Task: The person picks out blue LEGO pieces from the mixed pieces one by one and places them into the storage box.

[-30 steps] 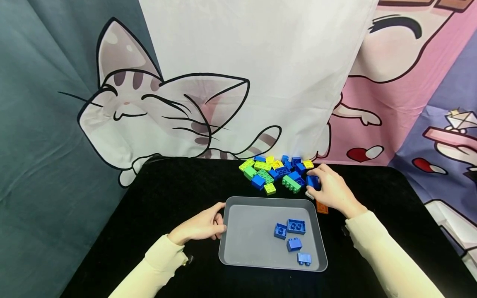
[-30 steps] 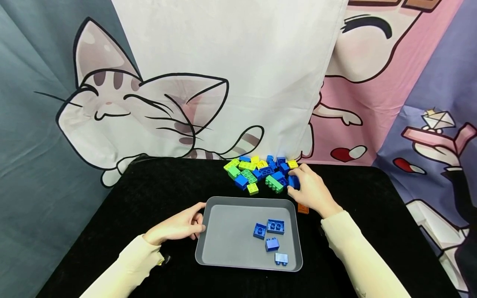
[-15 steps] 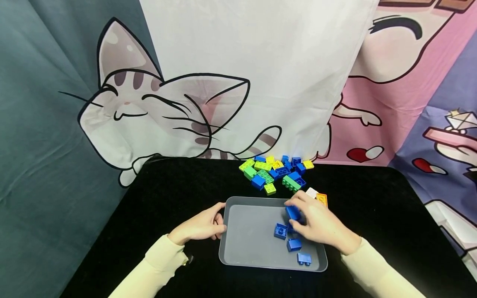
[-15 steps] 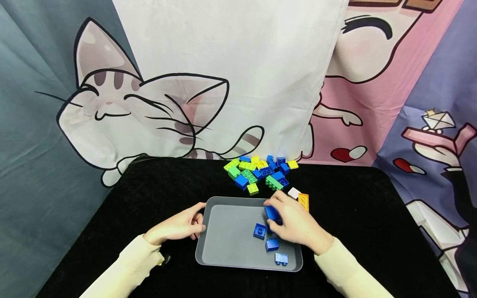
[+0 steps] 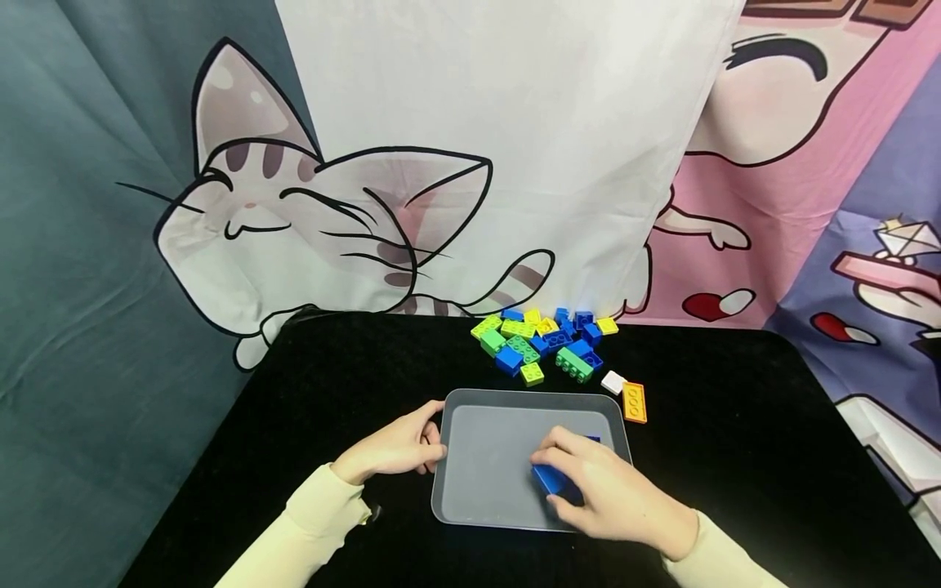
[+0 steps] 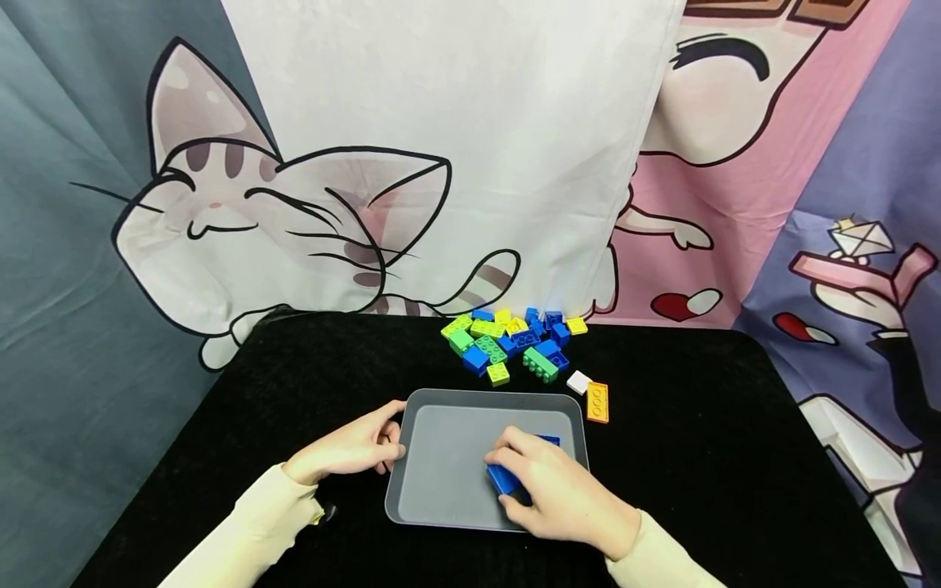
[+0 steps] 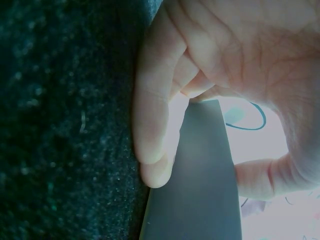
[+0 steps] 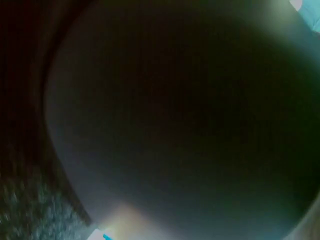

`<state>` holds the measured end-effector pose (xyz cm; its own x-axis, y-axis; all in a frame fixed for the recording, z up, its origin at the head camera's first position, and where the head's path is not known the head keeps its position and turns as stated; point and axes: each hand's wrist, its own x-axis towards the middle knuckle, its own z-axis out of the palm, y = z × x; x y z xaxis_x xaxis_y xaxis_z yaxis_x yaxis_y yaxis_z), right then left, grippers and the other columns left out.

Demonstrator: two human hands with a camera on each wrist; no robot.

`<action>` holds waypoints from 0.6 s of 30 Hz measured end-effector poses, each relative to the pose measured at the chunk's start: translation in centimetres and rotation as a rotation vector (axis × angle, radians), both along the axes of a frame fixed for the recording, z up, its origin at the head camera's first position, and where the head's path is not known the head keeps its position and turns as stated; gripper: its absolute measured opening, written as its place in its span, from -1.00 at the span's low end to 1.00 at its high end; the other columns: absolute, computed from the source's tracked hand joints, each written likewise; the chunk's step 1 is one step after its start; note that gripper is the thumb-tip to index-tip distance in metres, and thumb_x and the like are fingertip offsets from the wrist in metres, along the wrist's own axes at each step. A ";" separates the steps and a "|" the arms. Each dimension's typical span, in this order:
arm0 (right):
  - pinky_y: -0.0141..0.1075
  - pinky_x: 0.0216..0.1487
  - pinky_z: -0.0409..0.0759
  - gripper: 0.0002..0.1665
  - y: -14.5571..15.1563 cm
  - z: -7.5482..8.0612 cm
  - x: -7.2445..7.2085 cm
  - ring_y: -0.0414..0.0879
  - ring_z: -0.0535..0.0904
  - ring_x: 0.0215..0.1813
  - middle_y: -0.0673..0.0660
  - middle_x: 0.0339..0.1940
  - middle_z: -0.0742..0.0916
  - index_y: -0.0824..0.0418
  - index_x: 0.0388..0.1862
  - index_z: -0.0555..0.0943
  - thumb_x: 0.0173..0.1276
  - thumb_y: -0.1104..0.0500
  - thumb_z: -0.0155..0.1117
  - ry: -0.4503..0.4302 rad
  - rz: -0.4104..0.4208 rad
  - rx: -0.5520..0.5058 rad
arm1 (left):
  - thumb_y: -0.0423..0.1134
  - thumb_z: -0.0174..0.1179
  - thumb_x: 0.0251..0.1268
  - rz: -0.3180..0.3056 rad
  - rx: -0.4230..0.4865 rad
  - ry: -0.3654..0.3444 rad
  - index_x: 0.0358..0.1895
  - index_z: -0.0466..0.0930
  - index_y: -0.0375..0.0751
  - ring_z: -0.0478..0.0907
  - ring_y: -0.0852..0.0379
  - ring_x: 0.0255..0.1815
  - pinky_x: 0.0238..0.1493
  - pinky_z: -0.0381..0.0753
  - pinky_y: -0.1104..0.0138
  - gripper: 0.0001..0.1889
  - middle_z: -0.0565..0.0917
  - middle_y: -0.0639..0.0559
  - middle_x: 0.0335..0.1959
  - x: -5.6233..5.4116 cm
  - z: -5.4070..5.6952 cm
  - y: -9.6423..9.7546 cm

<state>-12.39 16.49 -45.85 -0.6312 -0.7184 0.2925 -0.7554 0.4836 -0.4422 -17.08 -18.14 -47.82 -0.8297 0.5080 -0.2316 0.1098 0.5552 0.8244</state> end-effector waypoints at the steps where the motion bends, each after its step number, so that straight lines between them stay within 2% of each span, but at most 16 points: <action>1: -0.37 0.03 0.74 -0.51 -0.1 -0.1 0.2 -0.34 0.56 -0.03 -0.18 0.03 0.59 0.04 0.14 0.66 0.22 0.10 0.56 0.003 0.014 -0.004 | -0.31 0.21 0.30 0.000 -0.001 0.001 0.61 0.13 -0.19 0.70 0.09 -0.43 -0.38 0.73 0.27 -0.20 0.65 -0.02 -0.37 0.0 0.0 0.0; 5: -0.36 0.03 0.73 -0.51 -0.4 -0.4 0.8 -0.34 0.55 -0.02 -0.18 0.04 0.58 0.03 0.15 0.65 0.23 0.10 0.54 0.010 0.054 -0.006 | -0.31 0.20 0.30 0.002 -0.005 0.004 0.61 0.13 -0.20 0.70 0.09 -0.43 -0.38 0.73 0.27 -0.21 0.65 -0.01 -0.37 0.0 0.0 0.0; 8: -0.31 0.08 0.73 -0.44 -0.4 -0.3 1.1 -0.34 0.56 0.02 -0.18 0.10 0.60 0.01 0.23 0.63 0.26 0.02 0.54 0.013 0.059 0.017 | -0.31 0.21 0.30 0.001 -0.005 0.002 0.61 0.12 -0.20 0.70 0.10 -0.43 -0.38 0.73 0.27 -0.20 0.65 -0.01 -0.37 0.0 -0.1 0.0; 13: -0.12 0.20 0.72 -0.23 -0.5 -0.1 1.4 -0.26 0.57 0.21 -0.09 0.35 0.59 -0.04 0.42 0.53 0.28 -0.25 0.47 0.046 0.031 0.087 | -0.31 0.21 0.30 0.002 -0.004 0.001 0.61 0.12 -0.19 0.70 0.10 -0.43 -0.38 0.73 0.27 -0.20 0.65 -0.01 -0.37 0.0 -0.1 0.0; 18: -0.01 0.24 0.69 -0.17 -0.2 0.2 1.4 -0.20 0.56 0.30 -0.04 0.44 0.56 -0.10 0.46 0.49 0.26 -0.31 0.46 0.065 -0.003 0.107 | -0.31 0.21 0.30 0.003 -0.002 0.000 0.61 0.13 -0.18 0.70 0.09 -0.42 -0.38 0.73 0.26 -0.20 0.65 -0.02 -0.37 -0.1 -0.1 0.0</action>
